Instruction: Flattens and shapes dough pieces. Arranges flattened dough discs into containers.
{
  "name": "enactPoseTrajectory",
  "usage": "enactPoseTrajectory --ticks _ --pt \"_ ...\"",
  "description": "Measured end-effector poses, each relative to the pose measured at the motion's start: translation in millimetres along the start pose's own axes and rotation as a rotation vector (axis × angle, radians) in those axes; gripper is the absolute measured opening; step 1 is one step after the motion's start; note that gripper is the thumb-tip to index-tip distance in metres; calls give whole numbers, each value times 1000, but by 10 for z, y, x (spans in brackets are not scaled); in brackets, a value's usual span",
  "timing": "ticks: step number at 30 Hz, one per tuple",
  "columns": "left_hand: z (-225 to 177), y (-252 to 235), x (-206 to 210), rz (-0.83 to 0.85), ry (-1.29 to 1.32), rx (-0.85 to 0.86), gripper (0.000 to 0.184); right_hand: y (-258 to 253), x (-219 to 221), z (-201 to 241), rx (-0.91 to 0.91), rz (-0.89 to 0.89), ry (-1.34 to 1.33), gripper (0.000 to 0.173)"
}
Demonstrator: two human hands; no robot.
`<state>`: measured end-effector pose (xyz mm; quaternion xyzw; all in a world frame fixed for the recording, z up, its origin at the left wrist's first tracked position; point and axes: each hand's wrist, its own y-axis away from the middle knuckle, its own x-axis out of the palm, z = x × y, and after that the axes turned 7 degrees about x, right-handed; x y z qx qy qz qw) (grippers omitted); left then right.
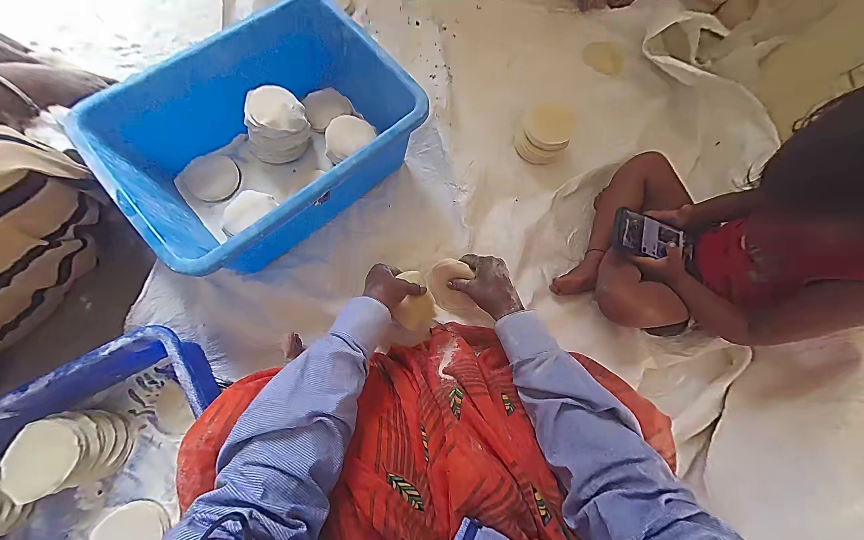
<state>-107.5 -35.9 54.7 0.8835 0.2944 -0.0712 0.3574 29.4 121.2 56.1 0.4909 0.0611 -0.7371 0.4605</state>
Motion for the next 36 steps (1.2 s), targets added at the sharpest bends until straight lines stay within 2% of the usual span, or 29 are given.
enactPoseTrajectory --ticks 3,5,8,10,14,17,18,20,22,24,26,29,31,33,36 --pt "-197 200 -117 -147 -135 255 36 108 -56 24 -47 -172 -94 31" --pt "-217 244 -221 -230 -131 337 38 192 -106 -5 -21 -267 -204 33" --pt "-122 128 -182 -96 -262 154 46 178 -33 -19 115 -150 -150 41" --pt "-85 70 -71 -35 -364 95 46 91 87 -9 93 -124 -86 36" --pt "-205 208 -152 -151 -449 148 37 222 37 84 48 -244 -172 34" --pt "-226 174 -48 -88 -625 38 46 180 127 104 131 -75 -8 33" --pt "-232 175 -25 -77 -649 34 45 156 149 103 118 -57 16 30" --pt "-242 243 -106 -125 -606 96 41 192 118 114 78 -133 -47 25" --pt "-251 293 -192 -197 -520 156 39 234 65 120 75 -192 -115 29" --pt "-192 237 -132 -155 -538 111 46 221 161 116 108 -108 -65 35" --pt "-205 164 -56 -96 -586 76 51 157 225 139 86 -73 -22 33" --pt "-239 292 -117 -139 -540 140 41 261 122 150 31 -183 -110 33" --pt "-214 298 -133 -172 -514 162 41 260 114 133 45 -143 -114 35" --pt "-185 210 -81 -123 -553 106 50 164 204 120 64 -55 -63 32" --pt "-175 251 -95 -132 -540 159 41 214 152 116 27 -142 -160 34"
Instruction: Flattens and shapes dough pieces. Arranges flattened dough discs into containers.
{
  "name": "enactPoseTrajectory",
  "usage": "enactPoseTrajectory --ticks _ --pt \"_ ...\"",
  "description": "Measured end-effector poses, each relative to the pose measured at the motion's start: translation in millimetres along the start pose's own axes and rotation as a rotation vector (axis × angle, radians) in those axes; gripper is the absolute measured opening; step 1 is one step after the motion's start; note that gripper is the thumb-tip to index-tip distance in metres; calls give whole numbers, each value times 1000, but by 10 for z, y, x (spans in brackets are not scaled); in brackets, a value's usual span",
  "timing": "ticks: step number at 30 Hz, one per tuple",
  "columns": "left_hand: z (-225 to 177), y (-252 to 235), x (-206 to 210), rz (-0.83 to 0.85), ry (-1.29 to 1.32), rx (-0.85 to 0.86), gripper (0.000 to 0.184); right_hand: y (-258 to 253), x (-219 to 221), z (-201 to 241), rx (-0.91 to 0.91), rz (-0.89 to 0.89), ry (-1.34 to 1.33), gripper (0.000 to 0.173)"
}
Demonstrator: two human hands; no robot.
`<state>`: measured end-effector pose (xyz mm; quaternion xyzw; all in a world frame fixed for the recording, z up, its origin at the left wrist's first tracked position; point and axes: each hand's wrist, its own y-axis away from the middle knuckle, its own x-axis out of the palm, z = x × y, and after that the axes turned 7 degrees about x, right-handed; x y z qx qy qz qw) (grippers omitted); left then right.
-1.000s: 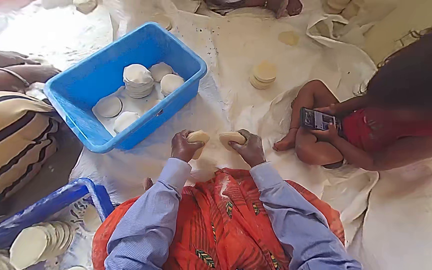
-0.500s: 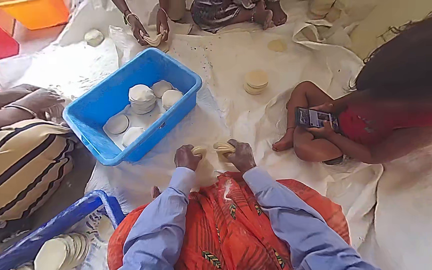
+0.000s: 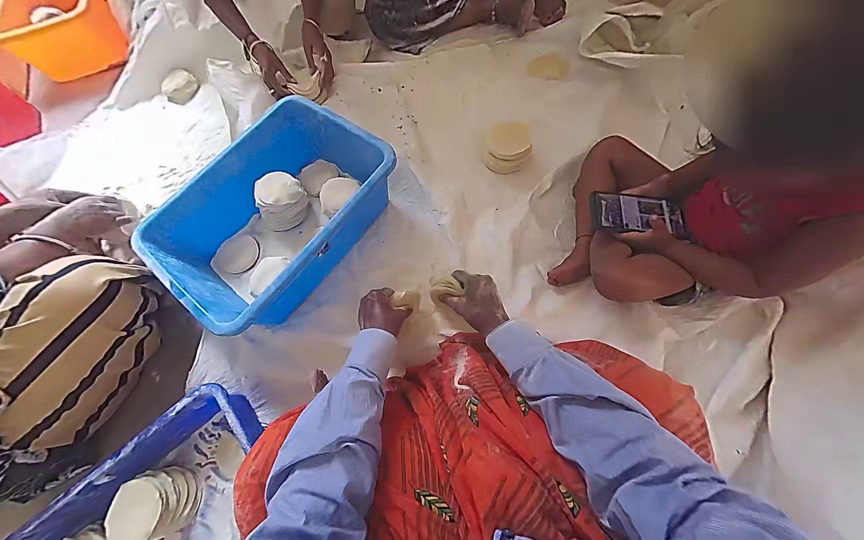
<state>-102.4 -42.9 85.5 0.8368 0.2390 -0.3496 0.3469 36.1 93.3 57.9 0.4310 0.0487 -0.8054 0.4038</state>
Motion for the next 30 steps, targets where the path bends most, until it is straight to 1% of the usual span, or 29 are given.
enactPoseTrajectory --ticks 1,2,3,5,6,7,9,10,11,13,15,17,18,19,21,23,25,26,27,29,30 --pt "-6 37 -36 -33 24 9 37 32 -42 6 -10 -47 -34 35" --pt "-16 50 -55 -55 37 9 36 44 -62 11 -1 -55 -37 38" --pt "-14 56 -28 -42 29 -4 39 50 -27 2 30 -15 -4 39" --pt "-55 0 16 67 -52 -45 51 -31 79 -16 52 67 80 33" --pt "-73 -10 15 99 -90 -46 51 -47 92 -9 45 73 87 31" --pt "-78 6 -7 94 -95 -38 48 -30 68 1 29 46 63 30" --pt "-66 82 -68 6 -27 -17 42 47 -2 17 1 -27 -4 34" --pt "-51 81 -76 -30 2 -9 40 49 -3 12 10 -30 2 37" --pt "-24 66 -42 -28 4 -13 41 37 41 -8 43 9 44 39" --pt "-5 -45 23 26 -28 -20 48 -68 102 -19 60 65 107 35" --pt "1 -30 14 31 -19 -10 44 -35 41 -8 21 27 43 31" --pt "-8 47 -59 -20 34 13 40 39 -54 -3 -29 -54 -66 33" --pt "-10 49 -67 -23 52 14 40 42 -63 -4 -12 -49 -60 35" --pt "13 33 -21 0 65 6 42 40 -26 -15 30 -6 -20 39" --pt "13 -72 48 68 46 -10 45 -58 61 -25 66 52 60 37" --pt "-2 -66 24 75 37 2 42 -58 33 -23 35 25 40 35" --pt "0 23 -39 33 42 26 39 23 -38 -20 -3 -34 -34 33" --pt "1 30 -46 18 43 36 39 29 -41 -17 6 -33 -31 36" --pt "17 25 -7 29 34 34 42 35 0 -22 36 10 6 39" --pt "6 -75 43 64 1 42 45 -61 89 -18 44 70 94 37" --pt "-7 -84 33 67 -9 52 43 -71 96 -19 22 59 91 34"
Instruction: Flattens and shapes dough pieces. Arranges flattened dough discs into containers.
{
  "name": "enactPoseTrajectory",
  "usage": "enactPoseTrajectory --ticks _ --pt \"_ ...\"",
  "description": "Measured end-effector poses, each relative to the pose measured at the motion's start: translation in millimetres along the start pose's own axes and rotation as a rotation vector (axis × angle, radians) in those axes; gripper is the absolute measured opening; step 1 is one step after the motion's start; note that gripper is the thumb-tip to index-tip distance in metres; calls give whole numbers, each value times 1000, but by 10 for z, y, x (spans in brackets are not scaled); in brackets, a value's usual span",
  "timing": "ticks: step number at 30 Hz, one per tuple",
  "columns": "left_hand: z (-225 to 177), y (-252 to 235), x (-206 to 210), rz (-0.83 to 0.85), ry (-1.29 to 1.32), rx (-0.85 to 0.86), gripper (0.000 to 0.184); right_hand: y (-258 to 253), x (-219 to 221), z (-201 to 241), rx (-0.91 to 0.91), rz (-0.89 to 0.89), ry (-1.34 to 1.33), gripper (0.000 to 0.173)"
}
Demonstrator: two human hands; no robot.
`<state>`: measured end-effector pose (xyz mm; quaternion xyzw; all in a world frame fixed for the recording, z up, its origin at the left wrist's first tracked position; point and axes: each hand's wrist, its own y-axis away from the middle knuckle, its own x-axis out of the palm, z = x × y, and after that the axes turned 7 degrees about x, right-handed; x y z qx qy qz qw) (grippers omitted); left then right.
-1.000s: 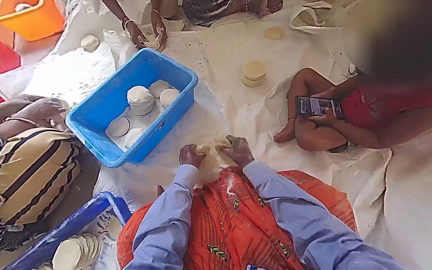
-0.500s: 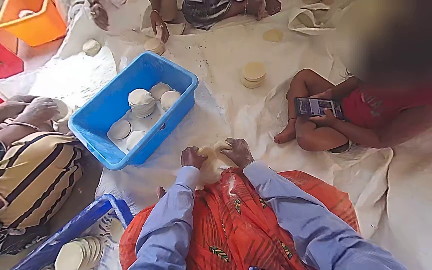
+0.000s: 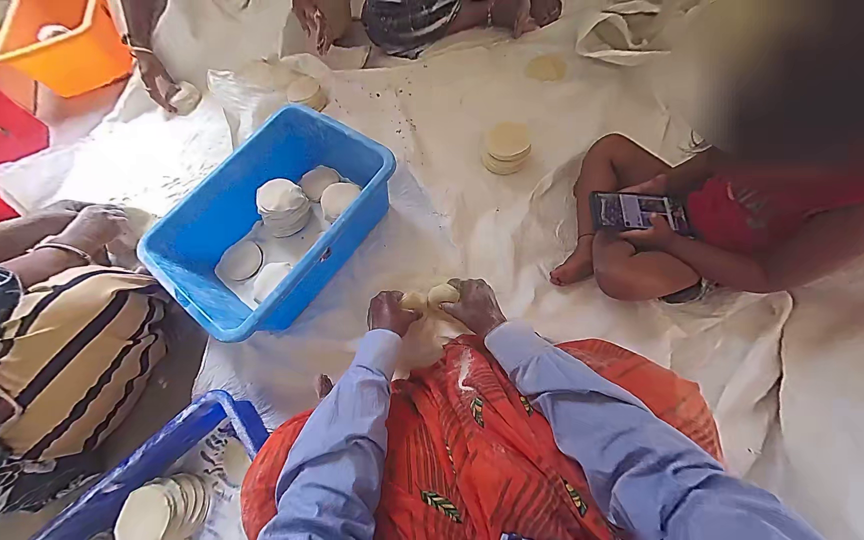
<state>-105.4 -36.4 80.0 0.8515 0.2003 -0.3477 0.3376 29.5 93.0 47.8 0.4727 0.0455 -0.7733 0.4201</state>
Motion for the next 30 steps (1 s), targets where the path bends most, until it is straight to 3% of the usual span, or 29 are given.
enactPoseTrajectory --ticks 3,5,7,11,13,15,19,23,26,30 --pt "-13 129 -65 -93 59 25 36 108 -92 -19 -58 -99 -141 32" --pt "10 114 -27 -86 49 -10 42 101 -61 -19 2 -37 -106 39" --pt "3 19 15 -49 17 -32 46 6 3 0 20 26 3 34" --pt "17 110 -37 -131 55 1 37 134 -152 37 -27 -67 -126 32" --pt "21 106 -3 -92 23 -30 43 123 -93 44 15 1 -46 39" --pt "-17 34 26 -35 -33 -47 46 27 1 57 7 57 63 35" --pt "-10 157 -78 -122 32 -4 37 99 -161 36 -29 -38 -105 32" --pt "5 29 10 -23 -38 -41 41 -22 -15 25 12 78 53 38" --pt "14 102 -27 -78 12 5 33 71 -102 11 -29 -21 -58 32" --pt "23 55 2 -49 3 2 42 38 -50 20 1 26 -35 36"
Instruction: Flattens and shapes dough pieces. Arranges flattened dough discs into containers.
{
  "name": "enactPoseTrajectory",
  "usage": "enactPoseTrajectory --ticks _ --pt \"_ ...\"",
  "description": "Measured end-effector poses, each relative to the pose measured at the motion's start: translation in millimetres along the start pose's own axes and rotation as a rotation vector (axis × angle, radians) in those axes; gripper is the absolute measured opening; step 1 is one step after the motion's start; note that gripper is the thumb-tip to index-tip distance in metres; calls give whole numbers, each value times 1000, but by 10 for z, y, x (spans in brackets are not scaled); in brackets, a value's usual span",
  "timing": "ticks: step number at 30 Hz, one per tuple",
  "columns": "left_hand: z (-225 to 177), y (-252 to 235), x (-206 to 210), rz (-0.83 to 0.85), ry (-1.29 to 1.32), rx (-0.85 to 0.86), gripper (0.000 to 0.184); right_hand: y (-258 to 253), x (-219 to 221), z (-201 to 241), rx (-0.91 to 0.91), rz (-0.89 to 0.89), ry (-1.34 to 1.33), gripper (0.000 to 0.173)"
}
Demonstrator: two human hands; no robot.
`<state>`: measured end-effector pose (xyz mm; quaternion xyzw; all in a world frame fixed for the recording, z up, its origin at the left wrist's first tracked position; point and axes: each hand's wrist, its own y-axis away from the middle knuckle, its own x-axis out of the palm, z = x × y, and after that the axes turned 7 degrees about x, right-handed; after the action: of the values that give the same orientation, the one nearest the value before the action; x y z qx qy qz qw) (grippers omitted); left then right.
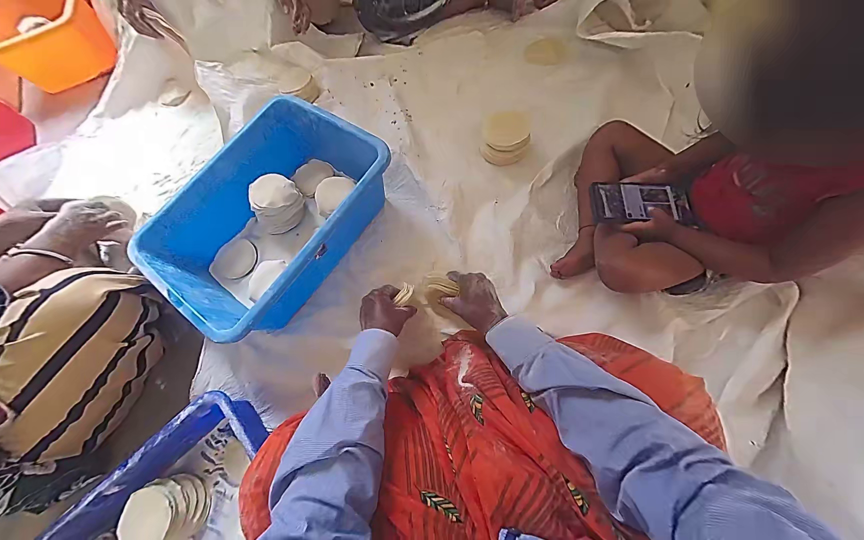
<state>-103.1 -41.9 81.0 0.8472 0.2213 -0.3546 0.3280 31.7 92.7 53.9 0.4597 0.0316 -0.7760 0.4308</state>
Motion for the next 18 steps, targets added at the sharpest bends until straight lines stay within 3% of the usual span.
enactPoseTrajectory --ticks 6,9,13,15,18 --pt "-53 82 -94 -51 39 9 32 63 -83 25 -27 -42 -18 35" --pt "-36 -24 15 53 -63 -6 43 -28 45 10 -15 29 77 36" --pt "-23 58 -78 18 -29 28 33 72 -70 19 -63 -43 -29 33" --pt "-21 61 -53 38 -28 8 37 58 -18 -5 -39 7 4 39" --pt "-51 -42 -2 130 -124 -20 48 -23 38 22 -62 36 49 29"
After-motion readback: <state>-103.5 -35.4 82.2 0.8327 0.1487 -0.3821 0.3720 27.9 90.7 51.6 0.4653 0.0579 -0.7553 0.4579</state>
